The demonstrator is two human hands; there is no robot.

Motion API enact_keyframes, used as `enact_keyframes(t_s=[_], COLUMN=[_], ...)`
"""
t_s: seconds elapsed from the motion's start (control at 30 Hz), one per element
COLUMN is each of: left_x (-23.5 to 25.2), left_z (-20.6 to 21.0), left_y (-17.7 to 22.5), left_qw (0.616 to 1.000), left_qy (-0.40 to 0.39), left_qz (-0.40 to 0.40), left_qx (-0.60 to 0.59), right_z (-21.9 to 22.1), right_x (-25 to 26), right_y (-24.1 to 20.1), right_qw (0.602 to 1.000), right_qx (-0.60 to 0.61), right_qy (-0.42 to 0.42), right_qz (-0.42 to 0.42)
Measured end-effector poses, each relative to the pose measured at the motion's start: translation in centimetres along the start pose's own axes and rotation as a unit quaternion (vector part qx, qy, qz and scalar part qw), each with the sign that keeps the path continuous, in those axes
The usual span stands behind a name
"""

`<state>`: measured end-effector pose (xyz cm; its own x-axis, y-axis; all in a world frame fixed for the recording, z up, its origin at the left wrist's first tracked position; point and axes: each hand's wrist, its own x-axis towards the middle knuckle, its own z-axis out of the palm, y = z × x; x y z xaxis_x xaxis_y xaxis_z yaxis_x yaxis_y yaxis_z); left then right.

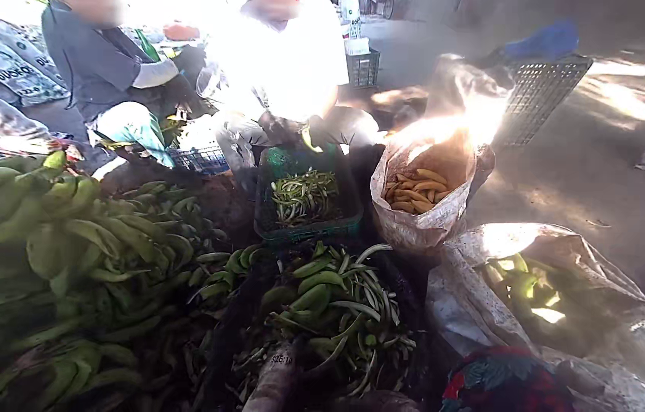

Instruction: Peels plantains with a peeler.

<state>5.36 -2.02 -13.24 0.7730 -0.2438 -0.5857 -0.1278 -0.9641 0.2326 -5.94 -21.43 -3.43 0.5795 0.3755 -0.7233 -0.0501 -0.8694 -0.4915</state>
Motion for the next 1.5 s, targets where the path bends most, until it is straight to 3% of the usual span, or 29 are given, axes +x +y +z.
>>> enact_keyframes(t_s=[0.1,0.17,0.27,0.33,0.43,0.53,0.63,0.73,0.83,0.93,1.03,1.13,1.27,1.33,1.4,1.5], left_x=[-2.7,-4.5,-6.7,-8.2,-7.6,-6.6,-6.6,-6.9,-7.3,-7.5,-7.2,-7.1,-6.6,-6.1,-5.7,-5.3], left_z=[-2.4,-3.8,-6.1,-8.0,-7.6,-5.8,-5.2,-5.4,-5.5,-5.6,-5.3,-5.2,-5.1,-5.4,-5.7,-6.5], left_y=[-0.6,-1.7,-2.4,-1.1,0.4,1.0,0.2,-1.0,-1.2,-0.4,-0.1,-0.8,-1.0,-0.7,-0.4,0.1], left_qw=[0.993,0.962,0.821,0.732,0.636,0.64,0.631,0.622,0.61,0.619,0.631,0.63,0.574,0.543,0.503,0.476], left_qy=[0.079,0.188,0.323,0.322,0.293,0.338,0.348,0.348,0.342,0.342,0.332,0.332,0.328,0.289,0.256,0.245], left_qz=[0.061,0.128,0.225,0.185,0.139,0.08,0.04,0.029,0.028,0.009,-0.002,-0.002,-0.002,0.001,0.015,0.063], left_qx=[-0.061,-0.152,-0.414,-0.571,-0.701,-0.685,-0.692,-0.701,-0.714,-0.707,-0.702,-0.702,-0.75,-0.789,-0.825,-0.842], right_z=[1.4,1.4,1.0,1.1,1.2,1.1,-0.7,-5.8,-14.0,-22.7,-27.3,-25.8,-20.5,-18.5,-16.6,-13.7], right_x=[0.7,0.7,0.4,0.3,-0.1,-1.0,-2.5,-3.9,-5.3,-5.5,-4.9,-6.0,-7.7,-7.5,-7.4,-6.8], right_y=[1.2,1.3,0.8,0.4,-0.3,-0.4,0.5,3.2,7.2,10.0,14.2,19.3,21.9,20.5,17.8,11.8], right_qw=[0.999,0.998,0.998,0.996,0.989,0.972,0.954,0.894,0.831,0.824,0.844,0.808,0.779,0.769,0.768,0.783], right_qx=[0.01,0.019,0.022,0.039,0.077,0.135,0.152,0.13,0.071,-0.018,-0.076,-0.011,0.072,0.089,0.118,0.163], right_qy=[0.053,0.057,0.052,0.064,0.083,0.134,0.229,0.42,0.552,0.566,0.514,0.538,0.565,0.581,0.602,0.595], right_qz=[-0.007,-0.003,-0.011,-0.044,-0.096,-0.14,-0.117,-0.087,0.01,0.037,0.133,0.241,0.262,0.252,0.186,0.081])
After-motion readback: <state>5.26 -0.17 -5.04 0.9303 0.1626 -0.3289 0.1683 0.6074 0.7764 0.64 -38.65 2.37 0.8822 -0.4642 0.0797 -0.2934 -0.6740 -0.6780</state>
